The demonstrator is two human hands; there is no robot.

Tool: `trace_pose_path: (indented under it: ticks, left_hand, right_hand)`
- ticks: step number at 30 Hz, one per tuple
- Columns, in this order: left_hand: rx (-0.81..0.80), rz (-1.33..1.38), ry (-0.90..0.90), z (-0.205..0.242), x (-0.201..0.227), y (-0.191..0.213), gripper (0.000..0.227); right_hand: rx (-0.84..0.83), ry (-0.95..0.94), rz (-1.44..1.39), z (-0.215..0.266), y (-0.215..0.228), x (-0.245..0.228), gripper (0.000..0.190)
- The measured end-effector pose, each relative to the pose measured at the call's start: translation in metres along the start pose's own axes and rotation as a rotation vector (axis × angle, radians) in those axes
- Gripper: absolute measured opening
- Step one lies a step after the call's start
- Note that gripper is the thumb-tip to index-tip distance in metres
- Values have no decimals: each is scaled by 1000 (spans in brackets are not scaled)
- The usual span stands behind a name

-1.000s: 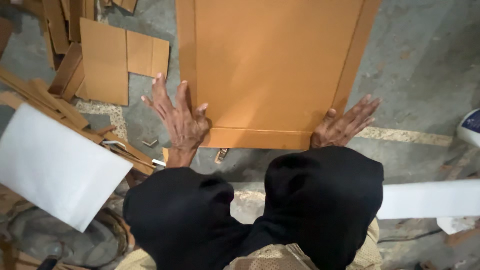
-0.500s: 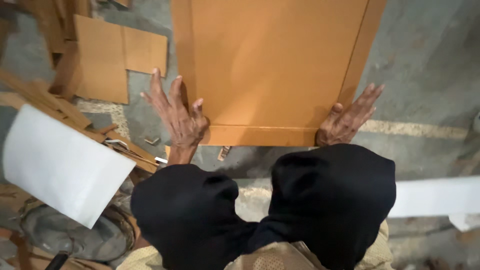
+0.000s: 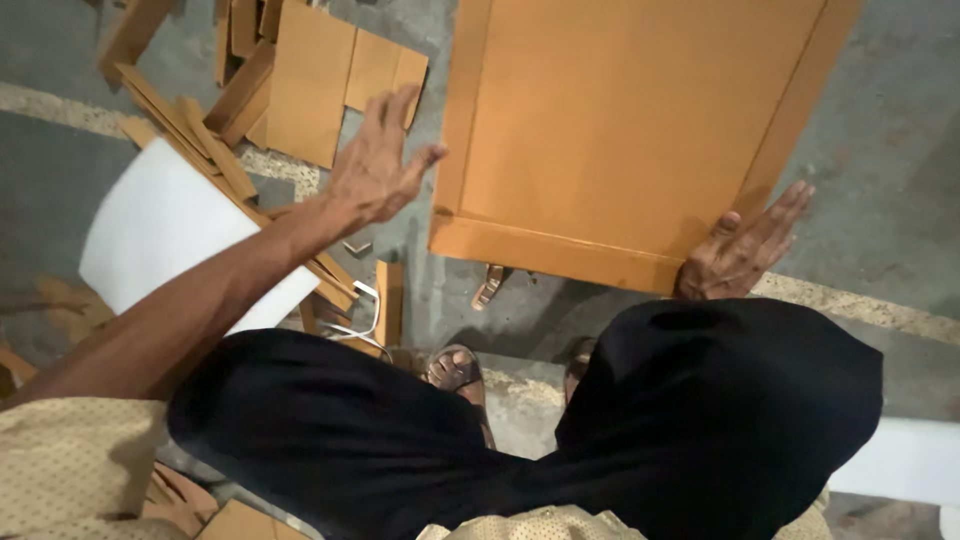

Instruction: The person sits on the floor and assembles a rectangular wooden panel by attaching a thin wooden strip to its edge. They repeatedly press and smooth the joint with both hands to ensure it is secure.

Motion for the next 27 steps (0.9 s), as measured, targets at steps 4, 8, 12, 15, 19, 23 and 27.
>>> trace_pose_path:
  ticks: [4, 8, 12, 15, 19, 23, 27]
  left_hand:
    - [153, 163, 263, 19, 16, -45, 89]
    - [724, 247, 346, 44, 22, -65, 81]
    - [893, 384, 482, 66, 6, -86, 74]
    - [896, 366, 417, 59, 18, -68, 65]
    - [842, 261, 412, 45, 29, -59, 56]
    - [807, 273, 440, 46, 26, -62, 56]
    - [836, 265, 388, 39, 31, -53, 53]
  right_hand:
    - [13, 4, -18, 0, 11, -7, 59]
    - [66, -3, -45, 3, 14, 2, 57]
    - [62, -53, 7, 25, 34, 37, 56]
    - [115, -2, 8, 20, 46, 35, 55]
    - [87, -21, 37, 10, 45, 30, 60]
    - [-7, -117, 39, 6, 41, 32, 68]
    - [71, -19, -71, -2, 45, 27, 69]
Point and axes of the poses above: each hand's wrist, its own z-axis away from the middle knuckle, its own y-axis out of the back of the hand, x = y × z, the point moved 8 cm from there along -z, towards the middle knuckle, and after that the axes turned 2 degrees about -y, right-handed, at the moved point
